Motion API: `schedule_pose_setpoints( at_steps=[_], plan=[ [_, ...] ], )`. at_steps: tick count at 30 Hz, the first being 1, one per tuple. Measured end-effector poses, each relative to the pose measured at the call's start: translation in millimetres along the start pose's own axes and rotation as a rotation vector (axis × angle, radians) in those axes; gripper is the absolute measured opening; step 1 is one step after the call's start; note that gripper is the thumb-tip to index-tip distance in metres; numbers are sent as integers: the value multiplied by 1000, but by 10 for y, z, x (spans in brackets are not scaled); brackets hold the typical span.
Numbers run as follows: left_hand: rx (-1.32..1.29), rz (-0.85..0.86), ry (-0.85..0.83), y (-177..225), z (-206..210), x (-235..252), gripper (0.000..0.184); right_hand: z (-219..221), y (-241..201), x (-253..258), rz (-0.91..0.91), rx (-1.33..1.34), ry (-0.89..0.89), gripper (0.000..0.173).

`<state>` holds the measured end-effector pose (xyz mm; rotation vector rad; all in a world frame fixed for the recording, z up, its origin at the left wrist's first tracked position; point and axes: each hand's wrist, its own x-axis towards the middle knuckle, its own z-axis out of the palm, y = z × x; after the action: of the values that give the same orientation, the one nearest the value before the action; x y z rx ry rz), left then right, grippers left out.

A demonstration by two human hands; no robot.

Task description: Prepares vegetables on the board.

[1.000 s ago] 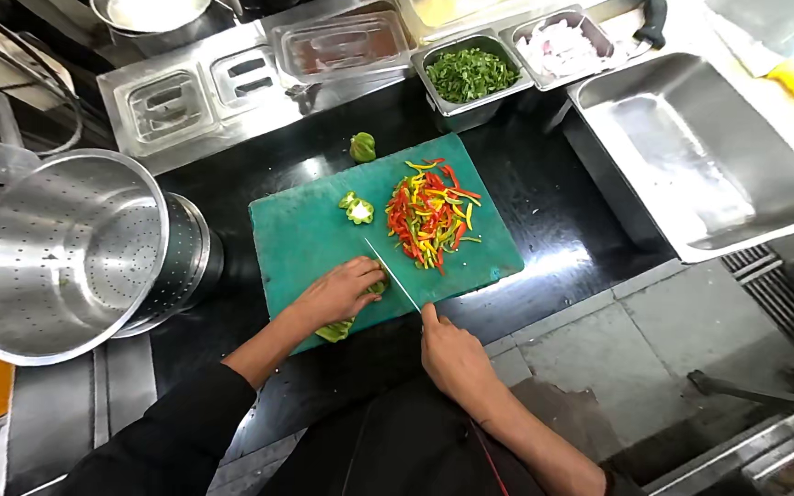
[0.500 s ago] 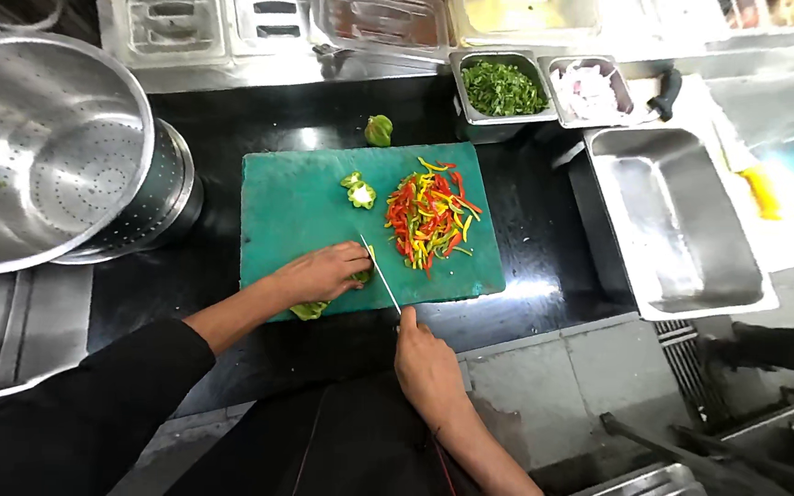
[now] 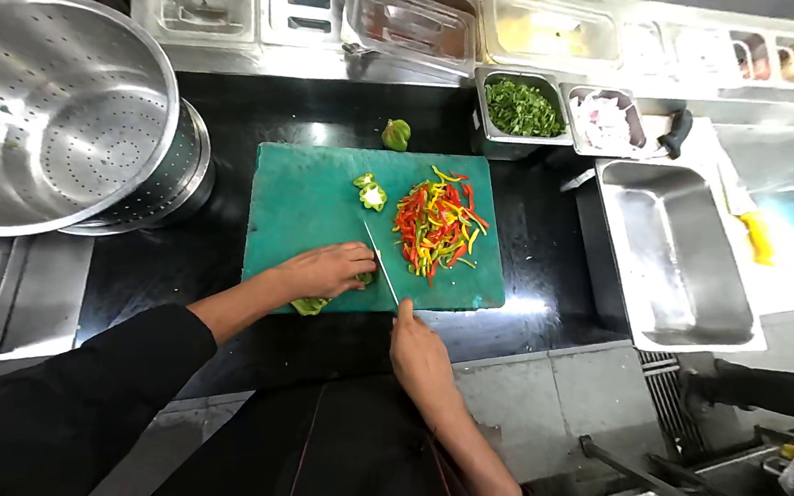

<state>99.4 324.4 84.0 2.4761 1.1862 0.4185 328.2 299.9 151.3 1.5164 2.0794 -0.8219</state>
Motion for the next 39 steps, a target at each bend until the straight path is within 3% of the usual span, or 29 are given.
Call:
schedule_pose_setpoints(
  at_steps=[4, 9, 14, 18, 23, 27, 32, 36, 39],
  plan=[
    [-22, 46, 54, -41, 57, -27, 25, -86, 11, -192, 9, -34, -71, 32],
    [-43, 56, 85, -65, 80, -51, 25, 32, -21, 155, -29, 8, 38, 26],
    [-49, 37, 79, -73, 70, -60, 25, -134, -23, -69, -27, -42, -44, 30],
    [-21, 61, 79, -73, 79, -54, 27, -49, -96, 238, -45, -3, 39, 27],
    [59, 42, 139, -54, 116, -99, 26, -180, -52, 19, -47, -54, -71, 32],
    [32, -9, 122, -29, 155, -118, 27, -53, -105, 218, -37, -32, 17, 29],
    [20, -8, 198, 6, 175, -141, 24, -167, -37, -25, -43, -82, -71, 32],
    [-19, -16, 216, -6, 207, -148, 24, -40, -71, 234, -67, -44, 24, 29],
    [-17, -7, 214, -3, 192, -158, 22, -135, -42, 78, -66, -65, -19, 31]
  ],
)
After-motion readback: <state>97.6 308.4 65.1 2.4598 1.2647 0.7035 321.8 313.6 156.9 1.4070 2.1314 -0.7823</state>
